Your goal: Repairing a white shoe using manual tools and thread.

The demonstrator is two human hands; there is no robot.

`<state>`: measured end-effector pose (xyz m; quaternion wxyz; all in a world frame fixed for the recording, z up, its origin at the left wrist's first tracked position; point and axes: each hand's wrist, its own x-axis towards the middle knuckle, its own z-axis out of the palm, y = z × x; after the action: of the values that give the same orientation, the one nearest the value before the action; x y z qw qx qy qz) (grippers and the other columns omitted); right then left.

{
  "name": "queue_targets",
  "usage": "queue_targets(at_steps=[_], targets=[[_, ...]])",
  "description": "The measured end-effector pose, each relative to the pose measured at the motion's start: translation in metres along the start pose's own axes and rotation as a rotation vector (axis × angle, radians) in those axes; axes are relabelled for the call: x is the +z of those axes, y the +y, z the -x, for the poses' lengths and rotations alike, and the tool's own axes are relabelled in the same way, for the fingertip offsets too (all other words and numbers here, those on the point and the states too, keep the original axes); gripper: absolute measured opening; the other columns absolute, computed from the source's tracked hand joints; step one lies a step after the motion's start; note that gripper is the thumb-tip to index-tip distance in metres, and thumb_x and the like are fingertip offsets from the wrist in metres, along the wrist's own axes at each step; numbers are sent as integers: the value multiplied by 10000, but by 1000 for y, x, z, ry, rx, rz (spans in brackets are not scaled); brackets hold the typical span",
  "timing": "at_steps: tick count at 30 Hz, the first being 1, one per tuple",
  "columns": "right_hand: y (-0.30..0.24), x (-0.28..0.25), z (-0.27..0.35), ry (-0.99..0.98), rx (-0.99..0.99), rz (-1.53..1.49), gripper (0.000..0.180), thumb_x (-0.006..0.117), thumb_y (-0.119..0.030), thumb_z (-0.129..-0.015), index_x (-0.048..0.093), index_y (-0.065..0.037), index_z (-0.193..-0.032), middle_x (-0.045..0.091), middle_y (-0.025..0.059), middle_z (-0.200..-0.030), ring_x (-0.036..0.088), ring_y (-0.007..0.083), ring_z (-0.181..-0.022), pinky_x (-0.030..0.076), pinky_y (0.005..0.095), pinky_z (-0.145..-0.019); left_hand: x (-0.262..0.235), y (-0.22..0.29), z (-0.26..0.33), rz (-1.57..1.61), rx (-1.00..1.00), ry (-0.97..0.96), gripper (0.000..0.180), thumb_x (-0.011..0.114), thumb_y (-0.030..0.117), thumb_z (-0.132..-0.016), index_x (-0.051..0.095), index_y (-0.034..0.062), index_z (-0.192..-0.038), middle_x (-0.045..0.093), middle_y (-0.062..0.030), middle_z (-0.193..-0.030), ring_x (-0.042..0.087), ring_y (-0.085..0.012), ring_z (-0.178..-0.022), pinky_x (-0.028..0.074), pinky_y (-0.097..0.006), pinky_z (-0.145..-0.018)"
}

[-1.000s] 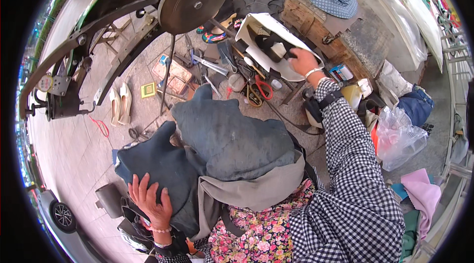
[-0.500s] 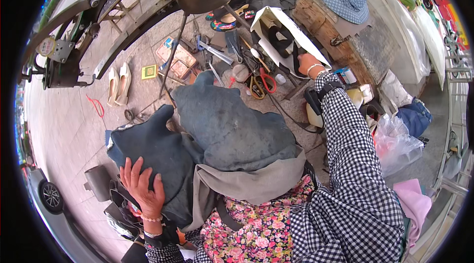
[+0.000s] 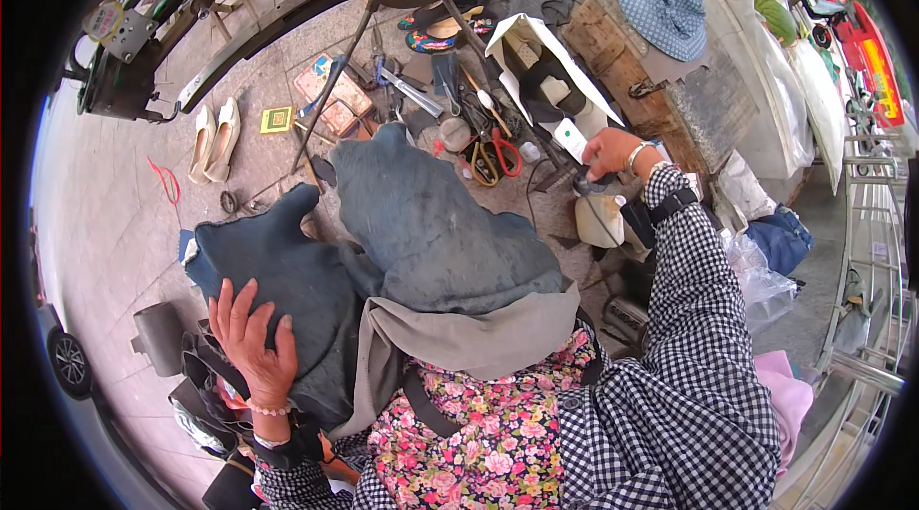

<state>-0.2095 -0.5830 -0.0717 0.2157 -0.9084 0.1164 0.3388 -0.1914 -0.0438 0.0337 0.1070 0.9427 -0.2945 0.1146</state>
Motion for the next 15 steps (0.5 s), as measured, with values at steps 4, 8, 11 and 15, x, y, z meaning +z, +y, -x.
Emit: queue_targets(at_steps=[4, 8, 11, 15], targets=[[3, -6, 10, -238, -98, -106, 186, 701, -139, -659, 672, -60, -824, 655, 26, -780, 590, 131, -698, 465, 279, -650, -2, 1, 0, 10, 1, 11, 163, 578, 74, -700, 529, 49, -853, 545, -114, -1149, 406, -365, -1186, 235, -510, -1010], [-14, -25, 45, -55, -332, -871, 185, 646, -130, -749, 626, 3, -877, 604, 39, -765, 559, 114, -620, 437, 230, -619, 0, -1, 2, 17, 2, 25, 161, 575, 74, -705, 531, 50, -858, 546, -111, -1147, 406, -368, -1186, 237, -509, -1008], [-15, -43, 59, -13, -410, -1194, 264, 631, -127, -767, 582, -5, -996, 593, 49, -759, 544, 88, -611, 432, 200, -608, 0, -1, 3, 14, 1, 33, 166, 576, 70, -702, 532, 50, -860, 547, -110, -1144, 408, -368, -1183, 242, -507, -1006], [-12, -44, 49, 88, -371, -1218, 281, 613, -116, -793, 555, -14, -1049, 585, 33, -773, 545, 83, -606, 452, 202, -564, -1, -2, 5, 13, 3, 48, 173, 577, 61, -695, 532, 48, -861, 548, -111, -1143, 411, -368, -1180, 244, -507, -1003]])
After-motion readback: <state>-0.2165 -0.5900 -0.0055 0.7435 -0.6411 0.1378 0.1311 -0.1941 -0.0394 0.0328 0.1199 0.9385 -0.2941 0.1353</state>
